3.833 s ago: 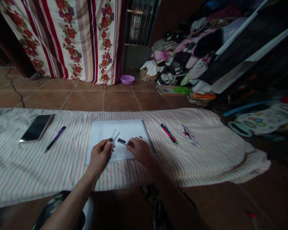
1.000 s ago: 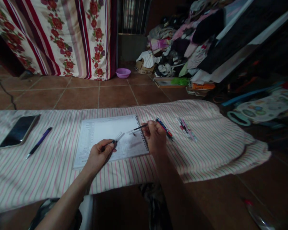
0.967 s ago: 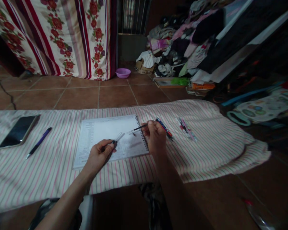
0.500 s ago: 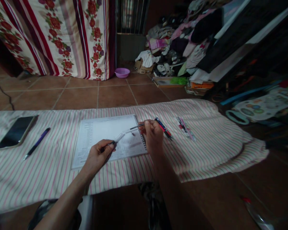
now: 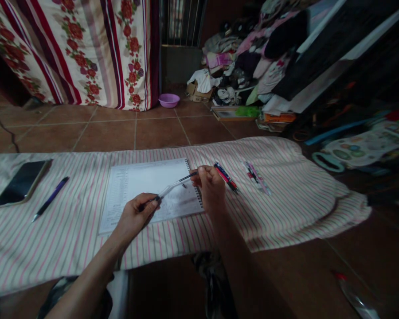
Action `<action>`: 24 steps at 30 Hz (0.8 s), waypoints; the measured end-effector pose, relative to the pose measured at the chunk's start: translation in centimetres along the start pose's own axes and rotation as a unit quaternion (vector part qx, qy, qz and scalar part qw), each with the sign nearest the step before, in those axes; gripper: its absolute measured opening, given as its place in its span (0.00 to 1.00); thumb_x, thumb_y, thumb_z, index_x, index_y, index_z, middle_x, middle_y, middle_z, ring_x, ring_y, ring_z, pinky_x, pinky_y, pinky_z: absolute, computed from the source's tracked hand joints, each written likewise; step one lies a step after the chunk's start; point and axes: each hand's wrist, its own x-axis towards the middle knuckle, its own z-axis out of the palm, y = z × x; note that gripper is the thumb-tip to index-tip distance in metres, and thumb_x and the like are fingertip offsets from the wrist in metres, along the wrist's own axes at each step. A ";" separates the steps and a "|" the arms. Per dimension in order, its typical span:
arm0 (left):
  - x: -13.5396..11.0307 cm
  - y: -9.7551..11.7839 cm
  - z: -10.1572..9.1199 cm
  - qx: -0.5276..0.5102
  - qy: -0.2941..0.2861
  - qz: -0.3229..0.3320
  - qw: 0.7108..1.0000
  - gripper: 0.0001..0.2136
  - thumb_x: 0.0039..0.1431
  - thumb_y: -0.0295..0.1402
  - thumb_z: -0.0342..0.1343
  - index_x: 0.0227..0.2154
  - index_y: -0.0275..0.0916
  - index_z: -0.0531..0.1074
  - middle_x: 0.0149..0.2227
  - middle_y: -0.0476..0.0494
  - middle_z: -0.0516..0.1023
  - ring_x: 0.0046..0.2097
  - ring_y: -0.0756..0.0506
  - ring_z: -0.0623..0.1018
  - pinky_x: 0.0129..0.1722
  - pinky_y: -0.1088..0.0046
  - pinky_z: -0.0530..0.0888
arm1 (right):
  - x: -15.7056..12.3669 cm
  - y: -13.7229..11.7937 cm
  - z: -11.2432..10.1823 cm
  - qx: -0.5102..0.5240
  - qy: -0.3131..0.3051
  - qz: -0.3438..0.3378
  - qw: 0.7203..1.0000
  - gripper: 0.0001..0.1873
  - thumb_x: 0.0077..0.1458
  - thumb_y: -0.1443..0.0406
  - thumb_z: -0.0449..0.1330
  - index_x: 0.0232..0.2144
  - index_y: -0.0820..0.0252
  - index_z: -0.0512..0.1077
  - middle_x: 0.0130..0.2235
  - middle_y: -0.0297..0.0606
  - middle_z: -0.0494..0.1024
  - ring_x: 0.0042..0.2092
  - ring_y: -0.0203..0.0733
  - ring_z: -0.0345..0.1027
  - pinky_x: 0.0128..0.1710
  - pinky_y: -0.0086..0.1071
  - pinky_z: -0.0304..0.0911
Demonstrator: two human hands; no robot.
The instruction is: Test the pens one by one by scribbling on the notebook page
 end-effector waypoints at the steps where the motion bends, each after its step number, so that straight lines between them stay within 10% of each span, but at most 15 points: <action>1: 0.0 0.2 -0.1 0.011 -0.006 0.003 1.000 0.14 0.48 0.41 0.59 0.32 0.35 0.74 0.27 0.44 0.76 0.28 0.48 0.73 0.25 0.75 0.66 | 0.0 0.0 0.0 0.001 0.000 0.002 1.000 0.12 0.50 0.57 0.57 0.28 0.62 0.65 0.26 0.34 0.76 0.22 0.30 0.66 0.20 0.24 0.61; 24: 0.2 0.3 -0.6 0.102 -0.025 0.089 0.990 0.10 0.51 0.37 0.57 0.32 0.37 0.77 0.34 0.40 0.77 0.37 0.44 0.75 0.37 0.69 0.70 | -0.1 0.2 0.2 0.042 -0.059 0.063 0.995 0.13 0.46 0.59 0.61 0.33 0.62 0.67 0.31 0.37 0.78 0.25 0.31 0.68 0.24 0.25 0.64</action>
